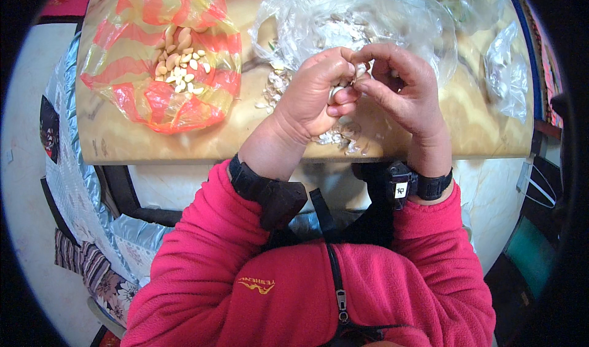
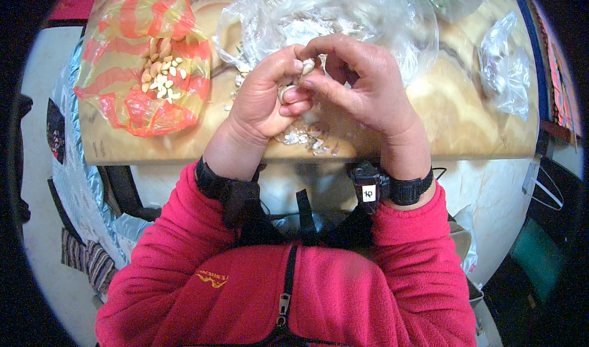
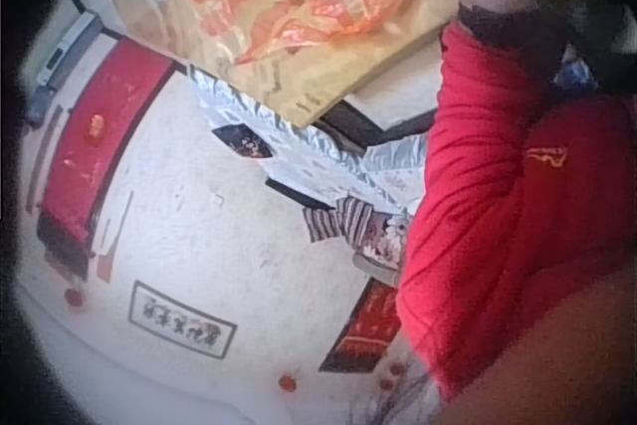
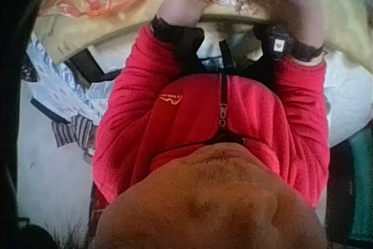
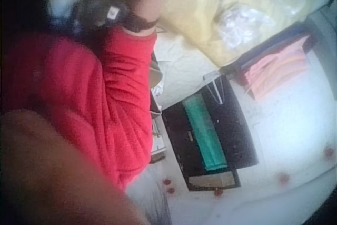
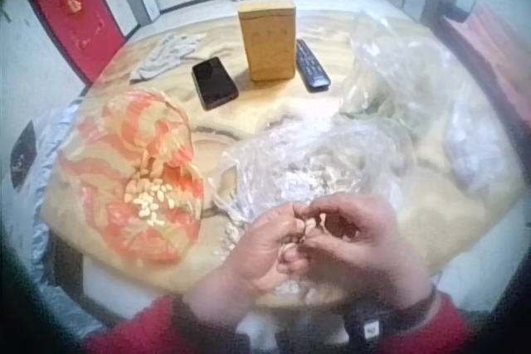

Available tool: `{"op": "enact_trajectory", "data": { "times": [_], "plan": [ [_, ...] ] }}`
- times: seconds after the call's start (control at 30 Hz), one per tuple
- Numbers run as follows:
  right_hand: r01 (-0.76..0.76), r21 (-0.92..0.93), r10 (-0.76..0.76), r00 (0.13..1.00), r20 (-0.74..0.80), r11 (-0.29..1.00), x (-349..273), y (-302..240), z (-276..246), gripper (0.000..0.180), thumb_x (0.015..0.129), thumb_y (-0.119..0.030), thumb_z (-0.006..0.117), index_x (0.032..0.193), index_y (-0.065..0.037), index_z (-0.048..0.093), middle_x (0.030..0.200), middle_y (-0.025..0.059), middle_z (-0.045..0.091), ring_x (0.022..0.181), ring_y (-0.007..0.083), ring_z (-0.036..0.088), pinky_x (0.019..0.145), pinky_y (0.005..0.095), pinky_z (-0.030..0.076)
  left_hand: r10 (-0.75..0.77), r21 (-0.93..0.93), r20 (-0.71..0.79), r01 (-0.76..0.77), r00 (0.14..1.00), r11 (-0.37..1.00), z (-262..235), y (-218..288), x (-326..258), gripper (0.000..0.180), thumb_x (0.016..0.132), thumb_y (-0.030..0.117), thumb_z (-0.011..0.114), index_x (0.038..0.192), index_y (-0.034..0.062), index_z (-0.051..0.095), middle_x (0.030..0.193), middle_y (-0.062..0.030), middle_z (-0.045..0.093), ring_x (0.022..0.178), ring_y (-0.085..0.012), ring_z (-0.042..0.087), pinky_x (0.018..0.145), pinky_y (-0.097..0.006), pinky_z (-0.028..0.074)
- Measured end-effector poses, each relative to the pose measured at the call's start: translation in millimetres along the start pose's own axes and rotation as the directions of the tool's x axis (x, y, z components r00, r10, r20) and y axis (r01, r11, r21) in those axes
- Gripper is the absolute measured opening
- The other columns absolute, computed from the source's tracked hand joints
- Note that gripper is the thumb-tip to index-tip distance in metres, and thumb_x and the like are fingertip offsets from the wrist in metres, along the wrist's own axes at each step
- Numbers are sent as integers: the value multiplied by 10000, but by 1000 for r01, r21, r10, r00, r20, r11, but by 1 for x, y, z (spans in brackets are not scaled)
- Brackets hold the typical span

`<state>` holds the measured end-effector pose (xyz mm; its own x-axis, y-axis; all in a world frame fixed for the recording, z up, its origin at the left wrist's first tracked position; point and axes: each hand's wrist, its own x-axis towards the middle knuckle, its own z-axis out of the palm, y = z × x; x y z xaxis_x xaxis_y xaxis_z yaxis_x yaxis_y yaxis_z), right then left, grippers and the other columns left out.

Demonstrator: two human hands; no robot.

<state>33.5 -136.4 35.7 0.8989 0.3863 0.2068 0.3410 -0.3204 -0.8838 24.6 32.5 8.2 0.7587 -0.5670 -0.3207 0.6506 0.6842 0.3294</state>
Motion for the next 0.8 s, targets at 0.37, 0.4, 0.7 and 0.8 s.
{"op": "enact_trajectory", "data": {
  "times": [0.37,0.4,0.7,0.8],
  "plan": [
    [-67,265,143,950,-279,962,6,3,20,84,869,-97,584,837,-22,605,625,-3,554,532,71,481,487,209,383,-38,113,82,29,996,993,6,1,-2,76,885,121,541,890,49,519,689,-41,535,450,-28,424,344,-142,314],
    [-150,401,275,922,-274,904,5,2,22,106,883,-111,569,831,-25,602,623,-16,543,524,67,460,479,205,367,-39,113,96,28,995,993,5,2,-3,71,886,112,536,896,43,527,697,-46,544,460,-35,446,344,-144,318],
    [-173,724,455,864,-214,668,9,0,26,179,907,-186,548,792,-60,599,588,-73,434,468,5,300,430,178,231,105,55,-36,-103,994,993,-2,9,-6,138,870,69,531,983,1,572,772,-56,594,644,-97,573,416,-166,373],
    [-229,573,427,873,-237,787,8,0,28,180,909,-189,548,801,-59,607,599,-74,443,479,0,307,432,177,233,154,71,-20,-153,988,986,-5,11,-4,105,882,106,552,932,14,564,792,-53,591,607,-89,553,409,-161,369]
  ]
}}
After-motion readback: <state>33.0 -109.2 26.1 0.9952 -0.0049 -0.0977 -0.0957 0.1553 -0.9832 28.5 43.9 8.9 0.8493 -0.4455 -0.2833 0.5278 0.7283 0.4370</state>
